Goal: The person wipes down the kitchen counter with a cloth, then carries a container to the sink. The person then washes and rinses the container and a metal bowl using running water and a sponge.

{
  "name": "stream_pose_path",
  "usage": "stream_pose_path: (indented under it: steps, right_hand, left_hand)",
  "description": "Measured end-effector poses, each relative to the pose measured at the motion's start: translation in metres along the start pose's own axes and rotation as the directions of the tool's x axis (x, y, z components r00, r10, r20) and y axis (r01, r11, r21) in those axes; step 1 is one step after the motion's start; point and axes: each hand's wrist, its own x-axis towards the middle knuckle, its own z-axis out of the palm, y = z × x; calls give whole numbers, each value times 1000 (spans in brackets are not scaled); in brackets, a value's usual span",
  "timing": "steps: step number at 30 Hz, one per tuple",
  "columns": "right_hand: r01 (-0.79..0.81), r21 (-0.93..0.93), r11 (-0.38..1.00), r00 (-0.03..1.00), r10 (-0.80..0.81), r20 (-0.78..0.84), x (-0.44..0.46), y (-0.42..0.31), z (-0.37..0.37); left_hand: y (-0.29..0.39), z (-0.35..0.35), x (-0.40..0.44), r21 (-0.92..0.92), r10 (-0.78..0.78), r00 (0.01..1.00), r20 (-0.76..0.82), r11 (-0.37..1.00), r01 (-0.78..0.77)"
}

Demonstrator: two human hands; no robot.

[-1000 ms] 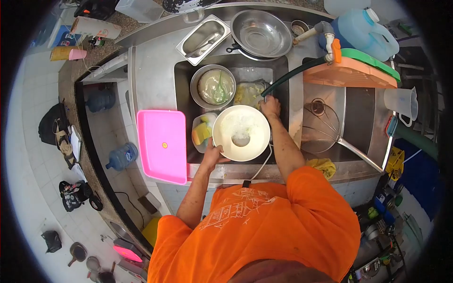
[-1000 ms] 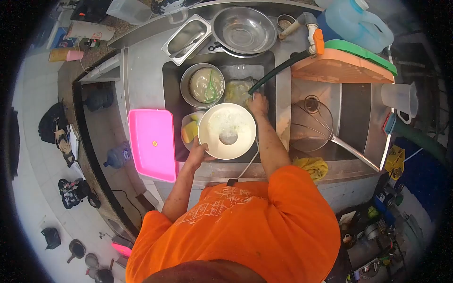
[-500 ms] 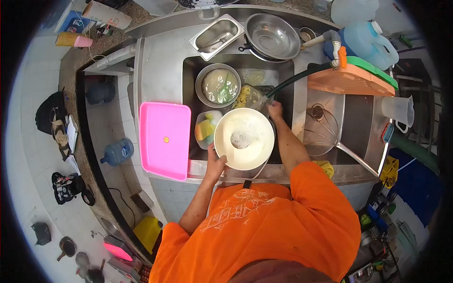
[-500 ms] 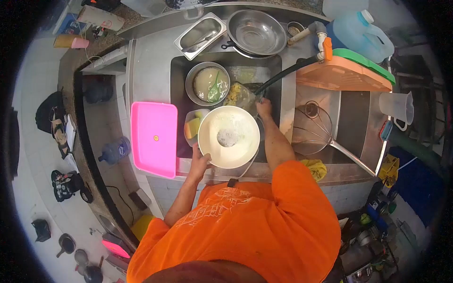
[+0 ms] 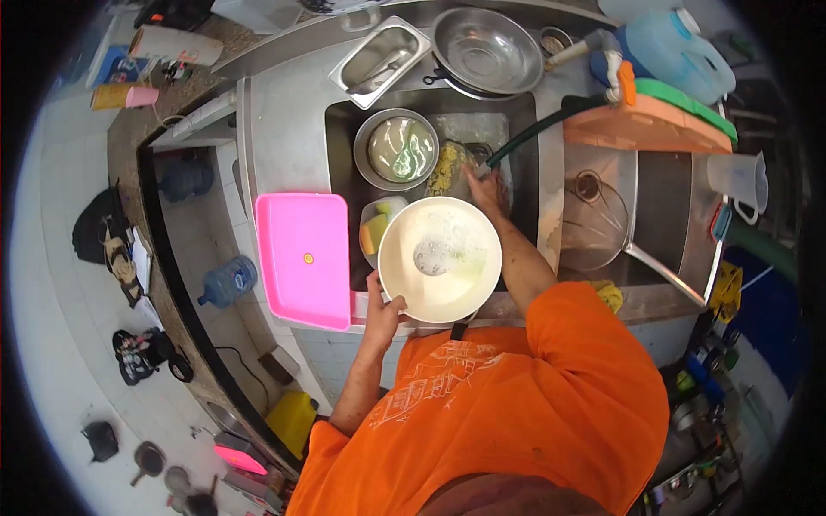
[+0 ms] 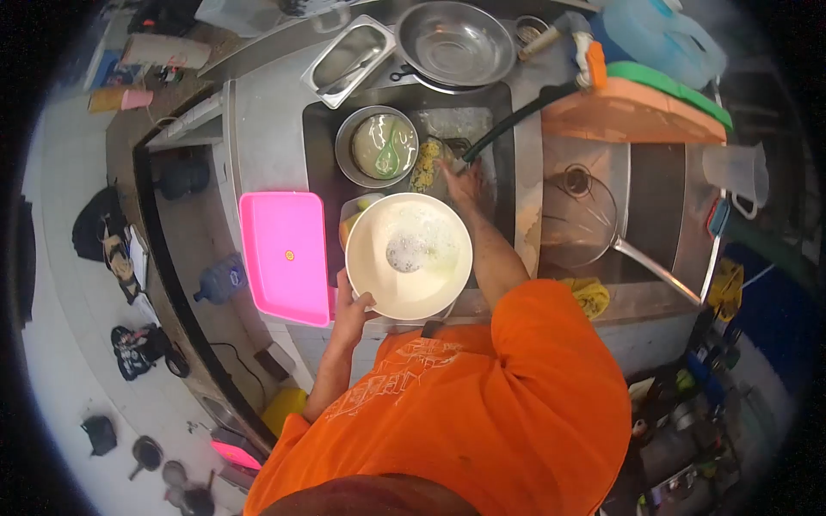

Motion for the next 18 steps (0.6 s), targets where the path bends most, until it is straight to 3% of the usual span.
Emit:
stream_pose_path:
  steps: [3,6,10,13,16,18]
  right_hand:
    - [51,-23,998,994,-49,100,46,25,36]
    - [-26,18,999,996,25,90,45,33,21]
    - [-38,-116,992,997,46,60,62,73,18]
    - [11,-84,996,990,-23,-140,49,85,21]
    - [4,66,998,997,1,-78,34,80,-9]
    - [-13,221,975,988,45,-145,16,71,-22]
  left_hand:
    - [3,-8,-14,-17,-29,999,26,999,29]
    - [6,-17,-26,-43,-116,993,25,992,117]
    - [-8,-31,-35,-86,-115,993,-20,990,113]
    - [-15,-38,-46,-87,-121,992,-46,989,116]
    - [-16,-41,-63,-95,-114,989,-92,990,105]
    - [-19,-45,-72,-107,-116,988,-105,989,104]
